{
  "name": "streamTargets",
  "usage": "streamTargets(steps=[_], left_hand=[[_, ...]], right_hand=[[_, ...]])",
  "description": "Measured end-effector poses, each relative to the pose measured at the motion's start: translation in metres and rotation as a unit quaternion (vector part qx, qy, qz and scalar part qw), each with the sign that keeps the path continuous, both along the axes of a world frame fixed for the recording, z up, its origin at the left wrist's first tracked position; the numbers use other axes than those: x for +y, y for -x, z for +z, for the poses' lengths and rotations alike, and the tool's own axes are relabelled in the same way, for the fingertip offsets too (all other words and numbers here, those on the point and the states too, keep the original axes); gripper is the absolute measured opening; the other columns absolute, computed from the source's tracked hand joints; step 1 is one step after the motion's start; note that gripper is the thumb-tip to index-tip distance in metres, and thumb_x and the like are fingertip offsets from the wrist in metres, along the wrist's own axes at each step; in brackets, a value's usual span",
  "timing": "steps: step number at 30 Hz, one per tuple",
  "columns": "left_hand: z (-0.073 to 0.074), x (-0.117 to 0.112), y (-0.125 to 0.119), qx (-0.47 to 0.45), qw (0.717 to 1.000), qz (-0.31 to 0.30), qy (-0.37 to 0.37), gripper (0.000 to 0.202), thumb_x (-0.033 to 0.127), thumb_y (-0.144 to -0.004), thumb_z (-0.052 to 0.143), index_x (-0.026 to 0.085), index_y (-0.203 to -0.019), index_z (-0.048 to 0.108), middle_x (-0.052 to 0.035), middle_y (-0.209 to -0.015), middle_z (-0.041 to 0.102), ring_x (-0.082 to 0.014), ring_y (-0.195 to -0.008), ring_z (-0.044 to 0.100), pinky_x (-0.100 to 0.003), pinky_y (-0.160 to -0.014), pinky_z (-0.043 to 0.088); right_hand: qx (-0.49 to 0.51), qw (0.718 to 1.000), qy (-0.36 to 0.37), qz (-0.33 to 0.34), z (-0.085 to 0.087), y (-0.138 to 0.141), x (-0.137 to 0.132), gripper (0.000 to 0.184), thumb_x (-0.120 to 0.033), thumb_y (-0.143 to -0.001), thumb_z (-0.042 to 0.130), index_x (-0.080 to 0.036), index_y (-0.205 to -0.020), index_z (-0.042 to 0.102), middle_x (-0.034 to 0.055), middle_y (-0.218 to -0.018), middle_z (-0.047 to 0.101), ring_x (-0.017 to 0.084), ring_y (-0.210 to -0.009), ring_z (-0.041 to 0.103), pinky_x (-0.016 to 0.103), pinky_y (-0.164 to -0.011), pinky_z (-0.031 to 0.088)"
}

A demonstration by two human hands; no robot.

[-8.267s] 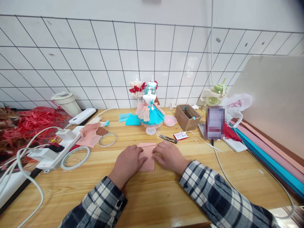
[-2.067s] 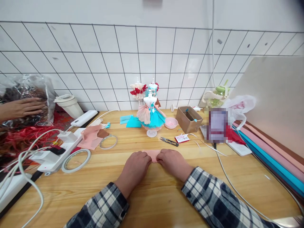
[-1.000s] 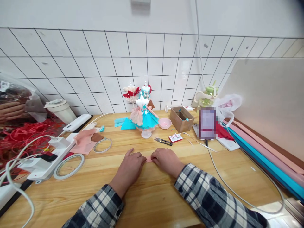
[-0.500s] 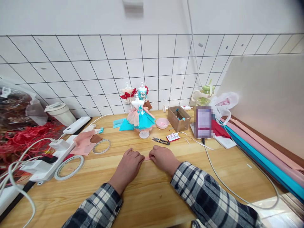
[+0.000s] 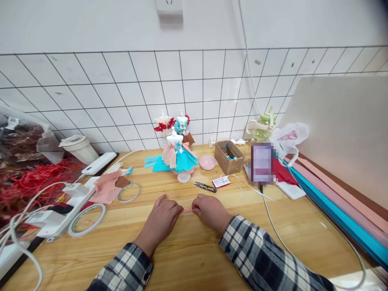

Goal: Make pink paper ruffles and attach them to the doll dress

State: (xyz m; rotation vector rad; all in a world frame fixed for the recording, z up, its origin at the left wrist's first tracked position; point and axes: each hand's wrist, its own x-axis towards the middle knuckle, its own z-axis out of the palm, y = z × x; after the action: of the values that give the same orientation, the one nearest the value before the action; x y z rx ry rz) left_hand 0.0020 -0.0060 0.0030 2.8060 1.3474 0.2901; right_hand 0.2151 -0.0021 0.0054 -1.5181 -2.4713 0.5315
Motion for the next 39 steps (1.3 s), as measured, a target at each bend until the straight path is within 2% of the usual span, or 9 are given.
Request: streamTargets(steps=[3, 5, 7, 9, 14, 18, 25, 31, 39], left_hand=[[-0.002, 0.003, 0.007, -0.071, 0.997, 0.005, 0.01, 0.026, 0.025, -0.097, 0.042, 0.026, -0.106, 0.066, -0.0024, -0.097, 0.069, -0.0187, -0.095, 0.062, -0.048, -0.106, 0.034], [-0.004, 0.005, 0.015, -0.148, 0.988, 0.046, -0.007, 0.03, 0.027, -0.097, 0.039, 0.024, -0.118, 0.061, -0.0055, -0.11, 0.067, -0.0198, -0.105, 0.059, -0.042, -0.101, 0.04], [-0.003, 0.005, 0.021, -0.214, 0.969, 0.109, -0.053, 0.034, 0.028, -0.098, 0.037, 0.02, -0.124, 0.057, -0.0088, -0.117, 0.065, -0.0215, -0.11, 0.056, -0.04, -0.097, 0.044], [-0.002, 0.002, 0.021, -0.236, 0.955, 0.138, -0.112, 0.035, 0.029, -0.097, 0.037, 0.019, -0.124, 0.057, -0.0103, -0.116, 0.064, -0.0235, -0.11, 0.056, -0.042, -0.096, 0.044], [-0.002, -0.002, -0.015, -0.137, 0.972, 0.046, -0.183, 0.032, 0.029, -0.091, 0.052, 0.021, -0.12, 0.061, -0.0089, -0.121, 0.065, -0.0265, -0.118, 0.053, -0.045, -0.103, 0.038], [-0.005, 0.005, -0.038, -0.108, 0.978, 0.055, -0.167, 0.025, 0.028, -0.092, 0.05, 0.023, -0.111, 0.066, -0.0075, -0.126, 0.064, -0.0281, -0.125, 0.05, -0.049, -0.108, 0.031], [0.0, 0.021, -0.03, -0.119, 0.975, 0.079, -0.17, 0.023, 0.03, -0.093, 0.051, 0.026, -0.108, 0.068, -0.0066, -0.137, 0.058, -0.0321, -0.129, 0.046, -0.058, -0.11, 0.021], [0.006, 0.023, -0.022, -0.112, 0.98, 0.038, -0.161, 0.018, 0.03, -0.091, 0.055, 0.028, -0.098, 0.071, -0.0048, -0.139, 0.056, -0.033, -0.133, 0.042, -0.062, -0.111, 0.011], [0.003, 0.017, -0.016, -0.09, 0.981, 0.018, -0.171, 0.013, 0.027, -0.091, 0.058, 0.03, -0.089, 0.071, 0.001, -0.124, 0.067, -0.0262, -0.126, 0.052, -0.057, -0.113, 0.007]], right_hand=[[0.002, 1.0, 0.0, 0.001, -0.003, -0.002, 0.001, 0.019, -0.026, -0.093, 0.049, -0.022, -0.093, 0.068, 0.0031, -0.095, 0.066, 0.016, -0.087, 0.062, 0.025, -0.073, 0.042], [0.009, 1.0, -0.007, -0.004, -0.004, -0.005, 0.004, 0.018, -0.026, -0.093, 0.049, -0.022, -0.093, 0.067, 0.0028, -0.096, 0.066, 0.016, -0.089, 0.062, 0.025, -0.074, 0.042], [0.016, 1.0, -0.017, -0.01, -0.005, -0.01, 0.008, 0.017, -0.024, -0.094, 0.049, -0.022, -0.094, 0.065, 0.0027, -0.098, 0.065, 0.016, -0.09, 0.062, 0.025, -0.074, 0.043], [0.013, 1.0, -0.022, -0.01, -0.006, -0.013, 0.013, 0.016, -0.023, -0.094, 0.05, -0.021, -0.094, 0.065, 0.0027, -0.099, 0.065, 0.017, -0.09, 0.063, 0.025, -0.073, 0.044], [-0.011, 0.999, -0.042, -0.002, -0.009, -0.011, 0.021, 0.015, -0.024, -0.093, 0.052, -0.021, -0.091, 0.066, 0.0032, -0.096, 0.067, 0.017, -0.087, 0.064, 0.026, -0.072, 0.045], [-0.022, 0.996, -0.087, -0.018, -0.009, -0.005, 0.024, 0.022, -0.027, -0.097, 0.046, -0.02, -0.091, 0.066, 0.0044, -0.094, 0.067, 0.017, -0.085, 0.065, 0.026, -0.069, 0.045], [-0.056, 0.982, -0.178, -0.013, -0.008, 0.008, 0.025, 0.024, -0.027, -0.099, 0.04, -0.02, -0.094, 0.063, 0.0036, -0.089, 0.064, 0.016, -0.073, 0.062, 0.027, -0.058, 0.04], [-0.079, 0.981, -0.178, 0.005, -0.012, 0.016, 0.015, 0.016, -0.023, -0.096, 0.046, -0.02, -0.097, 0.062, 0.0034, -0.089, 0.063, 0.015, -0.071, 0.06, 0.027, -0.052, 0.035], [-0.046, 0.985, -0.164, -0.016, -0.011, 0.016, 0.009, 0.026, -0.031, -0.099, 0.041, -0.021, -0.096, 0.065, 0.0033, -0.09, 0.064, 0.014, -0.071, 0.061, 0.028, -0.052, 0.034]])
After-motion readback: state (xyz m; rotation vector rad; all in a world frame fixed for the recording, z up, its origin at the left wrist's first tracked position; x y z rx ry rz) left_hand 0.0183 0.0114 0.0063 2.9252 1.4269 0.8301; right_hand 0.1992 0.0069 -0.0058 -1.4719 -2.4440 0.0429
